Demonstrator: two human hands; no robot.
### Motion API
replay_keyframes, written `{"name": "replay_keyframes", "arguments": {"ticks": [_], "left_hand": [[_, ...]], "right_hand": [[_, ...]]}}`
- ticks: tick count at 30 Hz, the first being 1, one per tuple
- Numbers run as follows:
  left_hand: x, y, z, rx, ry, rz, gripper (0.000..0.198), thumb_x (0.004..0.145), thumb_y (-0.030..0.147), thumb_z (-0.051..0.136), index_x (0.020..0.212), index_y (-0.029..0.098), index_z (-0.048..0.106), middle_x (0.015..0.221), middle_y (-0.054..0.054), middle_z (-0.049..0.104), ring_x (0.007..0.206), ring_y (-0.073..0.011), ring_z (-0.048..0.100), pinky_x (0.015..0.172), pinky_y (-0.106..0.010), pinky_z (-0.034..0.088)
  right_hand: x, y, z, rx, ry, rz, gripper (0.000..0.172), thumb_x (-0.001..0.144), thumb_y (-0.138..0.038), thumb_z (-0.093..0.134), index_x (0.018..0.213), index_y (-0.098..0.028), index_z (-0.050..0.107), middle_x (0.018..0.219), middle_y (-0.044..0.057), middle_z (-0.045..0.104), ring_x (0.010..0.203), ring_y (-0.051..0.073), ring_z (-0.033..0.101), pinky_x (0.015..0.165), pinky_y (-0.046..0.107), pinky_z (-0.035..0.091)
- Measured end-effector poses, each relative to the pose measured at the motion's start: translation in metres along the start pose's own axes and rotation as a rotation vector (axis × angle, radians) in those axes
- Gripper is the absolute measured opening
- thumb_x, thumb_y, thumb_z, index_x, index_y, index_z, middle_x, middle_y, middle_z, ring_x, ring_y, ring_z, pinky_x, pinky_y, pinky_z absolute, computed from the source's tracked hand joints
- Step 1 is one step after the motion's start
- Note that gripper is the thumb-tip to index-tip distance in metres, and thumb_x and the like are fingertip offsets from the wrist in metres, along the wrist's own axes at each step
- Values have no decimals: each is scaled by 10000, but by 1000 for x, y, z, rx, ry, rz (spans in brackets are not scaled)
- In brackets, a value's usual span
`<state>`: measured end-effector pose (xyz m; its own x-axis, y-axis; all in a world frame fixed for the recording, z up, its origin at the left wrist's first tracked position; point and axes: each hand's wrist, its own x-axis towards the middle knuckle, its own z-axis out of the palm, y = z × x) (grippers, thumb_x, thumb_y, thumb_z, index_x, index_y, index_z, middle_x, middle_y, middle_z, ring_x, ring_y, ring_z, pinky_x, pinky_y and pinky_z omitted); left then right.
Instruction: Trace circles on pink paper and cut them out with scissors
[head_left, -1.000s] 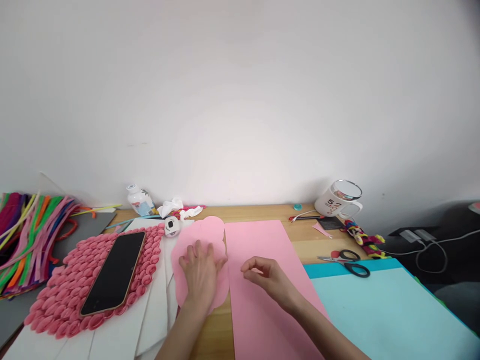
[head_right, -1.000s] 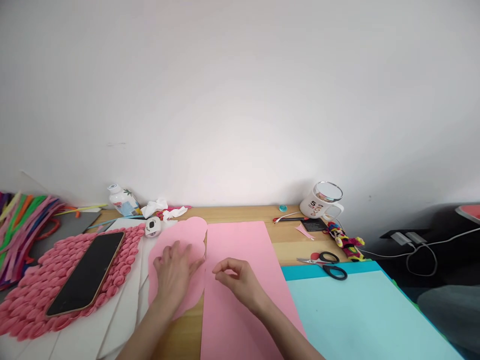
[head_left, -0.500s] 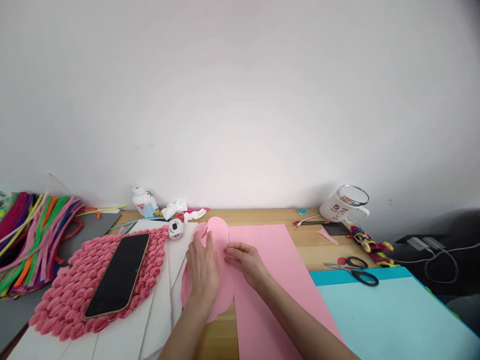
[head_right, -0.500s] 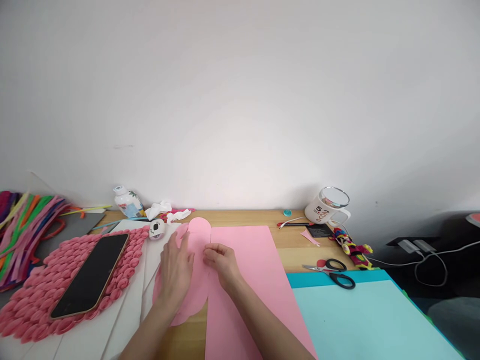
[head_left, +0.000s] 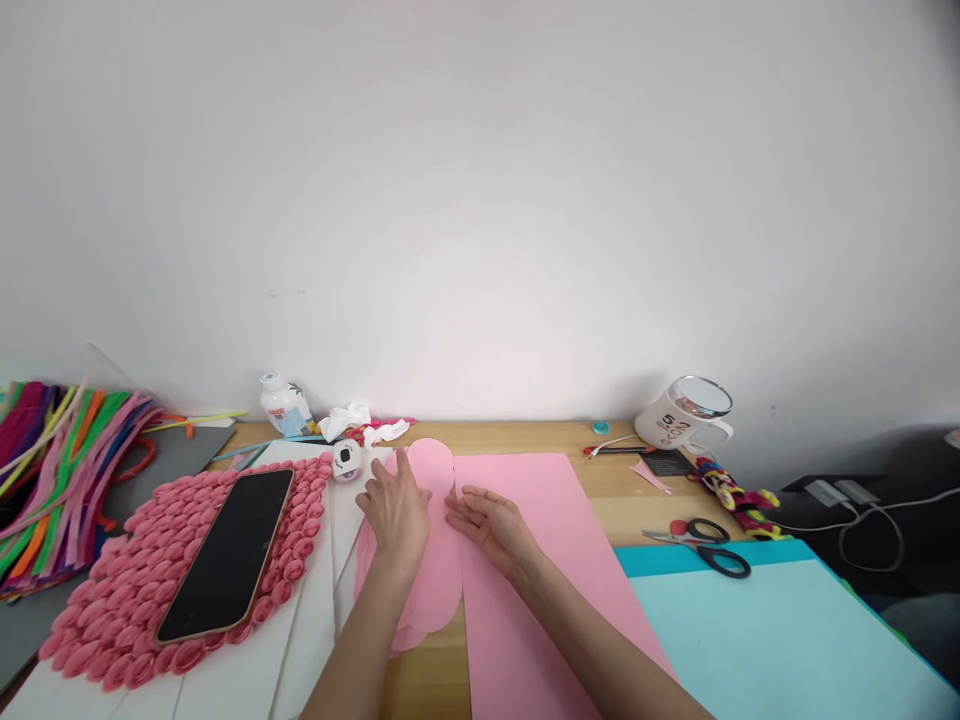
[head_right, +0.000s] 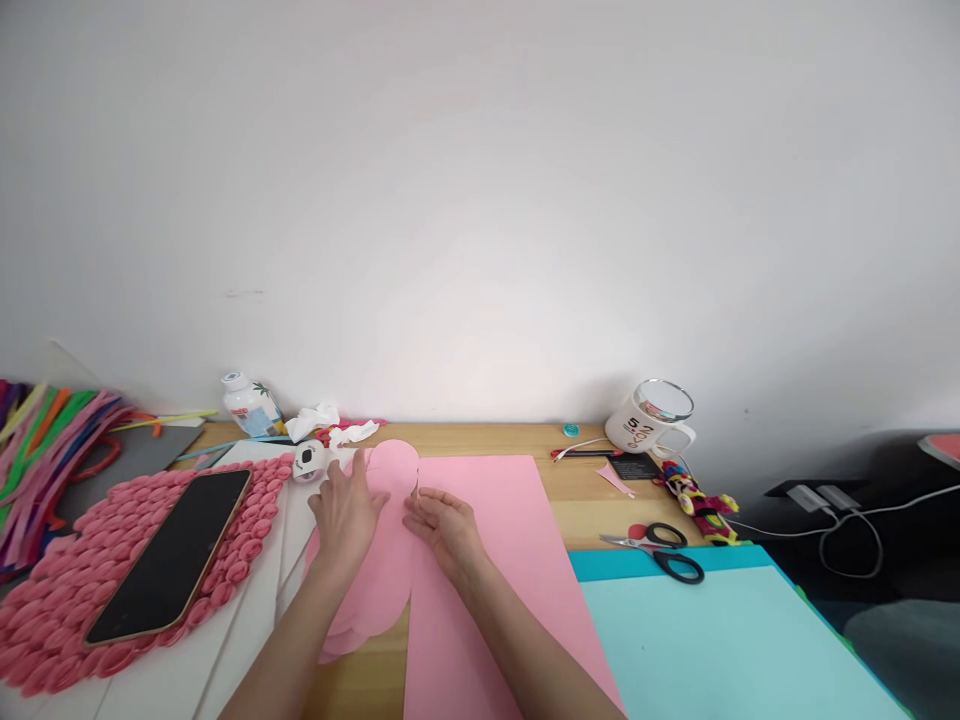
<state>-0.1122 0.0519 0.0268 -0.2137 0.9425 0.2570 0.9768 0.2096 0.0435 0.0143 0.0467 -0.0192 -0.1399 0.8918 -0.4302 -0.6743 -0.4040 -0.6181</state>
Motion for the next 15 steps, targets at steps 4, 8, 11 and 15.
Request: {"name": "replay_keyframes", "arguments": {"ticks": [4,8,11,15], "left_hand": [[4,1,-5,-85,16,-24,491,821,258,511,1275,123,383,1151,-212,540,970,-327,564,737,-402,436],[18,-13,-6,-140,-194,-17,451,903,255,313,1308,57,297,911,-163,651,868,-291,616,677,-365,447],[26,-24,-9,-98,-233,76,434,888,191,286,1300,56,317,876,-181,651,879,-307,613,700,-392,434],[30,-38,-16,-83,-306,241,455,816,82,299,1264,68,374,786,-149,649,826,-281,621,693,-358,428]], "right_hand": [[-1,-2,0,1,-10,9,252,481,-180,815,658,-127,642,649,70,673,870,256,653,832,401,497],[0,-2,0,-4,-13,10,249,467,-164,811,651,-125,648,647,65,671,872,249,649,826,392,492],[1,-2,1,-20,-10,2,255,452,-162,813,648,-123,656,664,70,675,852,244,648,820,395,492],[2,-1,1,-44,-16,-20,271,430,-177,825,641,-120,664,682,82,682,844,240,642,807,390,495]]}}
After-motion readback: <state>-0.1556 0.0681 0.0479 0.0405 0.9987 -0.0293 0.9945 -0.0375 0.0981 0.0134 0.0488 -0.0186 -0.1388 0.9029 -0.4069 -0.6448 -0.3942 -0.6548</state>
